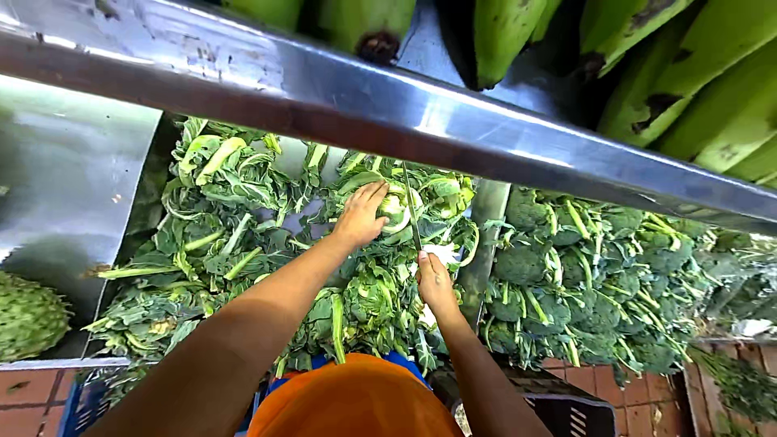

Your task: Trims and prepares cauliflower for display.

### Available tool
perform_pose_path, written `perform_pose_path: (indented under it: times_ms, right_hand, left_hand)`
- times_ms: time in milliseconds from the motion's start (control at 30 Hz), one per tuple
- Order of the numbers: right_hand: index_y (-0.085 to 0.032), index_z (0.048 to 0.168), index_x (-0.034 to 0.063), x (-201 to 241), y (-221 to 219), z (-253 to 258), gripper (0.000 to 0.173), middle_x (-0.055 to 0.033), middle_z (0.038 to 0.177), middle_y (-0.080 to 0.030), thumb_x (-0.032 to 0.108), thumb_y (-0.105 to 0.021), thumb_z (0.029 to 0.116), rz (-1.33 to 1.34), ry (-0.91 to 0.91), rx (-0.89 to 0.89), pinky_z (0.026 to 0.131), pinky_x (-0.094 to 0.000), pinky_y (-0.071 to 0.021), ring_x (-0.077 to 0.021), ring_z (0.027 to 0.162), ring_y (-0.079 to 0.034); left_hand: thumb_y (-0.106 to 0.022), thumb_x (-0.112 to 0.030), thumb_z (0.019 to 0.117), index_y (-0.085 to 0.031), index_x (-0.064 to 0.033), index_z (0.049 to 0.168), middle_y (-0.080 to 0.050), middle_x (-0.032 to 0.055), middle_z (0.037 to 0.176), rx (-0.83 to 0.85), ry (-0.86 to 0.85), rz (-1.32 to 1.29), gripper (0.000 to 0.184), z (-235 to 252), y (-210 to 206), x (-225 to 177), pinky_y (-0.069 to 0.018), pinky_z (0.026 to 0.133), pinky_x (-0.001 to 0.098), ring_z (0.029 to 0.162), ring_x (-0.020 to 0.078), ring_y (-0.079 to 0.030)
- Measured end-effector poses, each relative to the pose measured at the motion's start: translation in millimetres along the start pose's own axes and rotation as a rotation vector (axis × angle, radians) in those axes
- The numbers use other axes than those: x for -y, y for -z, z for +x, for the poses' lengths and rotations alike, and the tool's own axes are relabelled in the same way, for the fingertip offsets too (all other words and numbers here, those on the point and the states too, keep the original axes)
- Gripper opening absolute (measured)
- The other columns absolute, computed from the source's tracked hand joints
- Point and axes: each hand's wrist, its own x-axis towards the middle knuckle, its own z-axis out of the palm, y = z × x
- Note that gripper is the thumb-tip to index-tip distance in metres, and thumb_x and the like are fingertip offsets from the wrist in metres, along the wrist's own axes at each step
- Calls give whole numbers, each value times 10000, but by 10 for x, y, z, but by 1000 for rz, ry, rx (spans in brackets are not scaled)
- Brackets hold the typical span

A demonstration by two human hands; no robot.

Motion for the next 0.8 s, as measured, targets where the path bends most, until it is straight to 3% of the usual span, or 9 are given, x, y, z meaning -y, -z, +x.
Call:
perform_pose_path:
  times_ms: [233,300,367,400,500,533,600,667,800]
  right_hand:
    - [-586,1246,142,561,213,-91,644,-36,663,-494,615,-187,1066,153,378,-283,427,-387,-420,-192,490,-460]
    - [-585,1244,78,419,91,108,623,-110,784,-599,531,-186,1089,-13,345,-246,580,-483,-529,-268,647,-603]
    - [-608,1276,45,62,-107,283,651,-226,1024,-695,536,-220,1099,-208,73,-45,824,-647,-539,-407,958,-690]
    - [-617,1252,49,-69,-185,295,665,-231,1050,-700,553,-214,1093,-281,-3,-18,827,-660,-539,-422,995,-693]
    - [-623,1298,67,-24,-168,481,659,-229,1070,-705,552,-227,1092,-265,-42,30,835,-646,-541,-409,974,-696]
    - [-620,1291,60,-76,-145,411,656,-225,998,-686,547,-227,1096,-182,-73,87,754,-611,-545,-389,866,-680]
    - [-607,1214,110,-106,-13,387,622,-56,682,-491,587,-228,1088,113,-181,192,464,-371,-429,-192,504,-451]
    - [-594,1226,159,-11,255,388,554,25,604,-413,582,-264,1088,306,-281,278,406,-274,-352,-107,429,-347]
    - [-609,1269,175,-69,596,1,541,-71,692,-541,565,-279,1090,-128,-70,163,507,-422,-491,-222,533,-528]
  left_hand:
    - [-712,-233,948,-396,-142,1571,-336,28,1654,14,-22,-43,705,74,-37,-8,-259,1252,465,1546,238,-257]
    - [-721,-219,941,-396,-146,1568,-333,20,1656,12,1,-68,711,77,-34,19,-265,1253,463,1547,227,-257]
    - [-745,-219,919,-403,-147,1557,-347,35,1646,30,30,-91,727,7,-47,56,-308,1233,497,1531,248,-299]
    - [-763,-228,904,-408,-146,1551,-356,53,1639,45,49,-108,743,-40,-30,67,-343,1209,527,1513,267,-334]
    - [-850,-256,836,-473,-93,1479,-422,149,1569,47,135,-235,763,62,230,194,-418,1133,587,1419,337,-453]
    - [-865,-254,822,-495,-70,1459,-446,172,1542,59,169,-317,759,-3,255,249,-418,1134,577,1399,338,-470]
    - [-829,-259,861,-533,-97,1444,-476,147,1521,52,198,-393,673,-25,264,333,-418,1144,549,1384,303,-488]
    - [-737,-275,949,-654,-111,1317,-567,120,1432,-28,236,-419,412,118,287,373,-444,1122,527,1320,270,-551]
    - [-657,-433,988,-703,-154,1198,-708,95,1188,-144,399,-350,353,261,301,203,-503,1003,585,1132,281,-667]
